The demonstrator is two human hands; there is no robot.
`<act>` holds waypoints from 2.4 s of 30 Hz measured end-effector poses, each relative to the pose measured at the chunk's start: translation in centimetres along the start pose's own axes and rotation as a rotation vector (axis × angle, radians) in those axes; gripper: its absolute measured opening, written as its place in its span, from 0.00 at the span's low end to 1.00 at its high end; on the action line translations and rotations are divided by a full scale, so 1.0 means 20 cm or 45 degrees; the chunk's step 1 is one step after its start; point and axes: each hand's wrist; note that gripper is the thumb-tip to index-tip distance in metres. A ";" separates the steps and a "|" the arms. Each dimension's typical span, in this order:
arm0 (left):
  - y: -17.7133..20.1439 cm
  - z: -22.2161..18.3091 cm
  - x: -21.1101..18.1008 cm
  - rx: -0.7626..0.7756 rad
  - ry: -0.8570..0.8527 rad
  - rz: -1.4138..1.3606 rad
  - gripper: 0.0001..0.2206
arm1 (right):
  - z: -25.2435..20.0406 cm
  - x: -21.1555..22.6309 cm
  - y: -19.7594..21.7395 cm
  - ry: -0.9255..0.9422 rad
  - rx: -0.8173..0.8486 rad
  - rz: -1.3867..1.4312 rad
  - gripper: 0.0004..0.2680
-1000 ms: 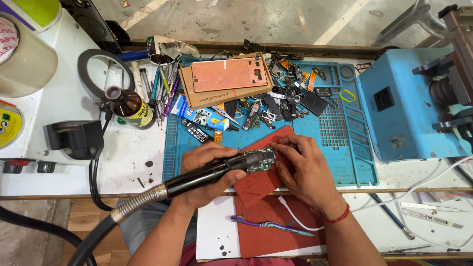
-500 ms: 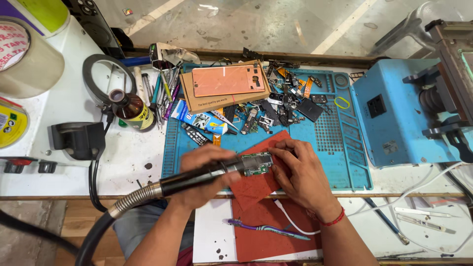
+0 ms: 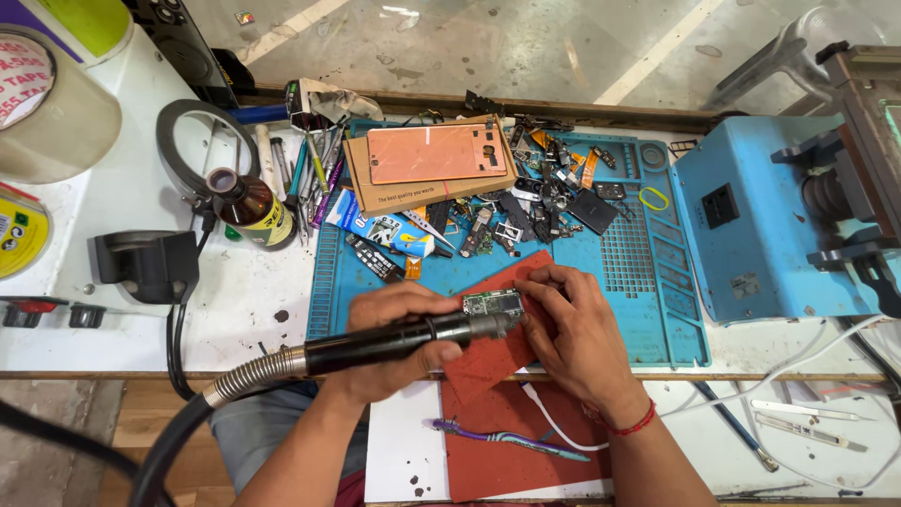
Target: The person heats a circuit board with a heat gun and presses down on components with a finger.
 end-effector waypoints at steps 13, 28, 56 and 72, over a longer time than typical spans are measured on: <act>-0.01 -0.02 0.04 -0.074 -0.001 0.015 0.19 | 0.00 0.01 0.01 0.031 0.027 -0.038 0.14; 0.00 -0.03 0.04 -0.141 0.033 0.035 0.19 | -0.01 0.00 0.00 0.075 0.017 -0.045 0.14; -0.02 -0.02 0.00 -0.379 0.098 0.113 0.17 | -0.01 0.00 0.01 0.081 0.013 -0.047 0.15; -0.02 -0.03 0.03 -0.224 0.093 0.033 0.21 | -0.03 -0.10 -0.07 0.069 -0.031 -0.110 0.15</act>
Point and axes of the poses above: each hand's wrist, its own z-axis towards the middle knuckle, its own y-axis out of the back of the hand, x = y × z, and after that the axes turned 4 degrees about -y, right-handed
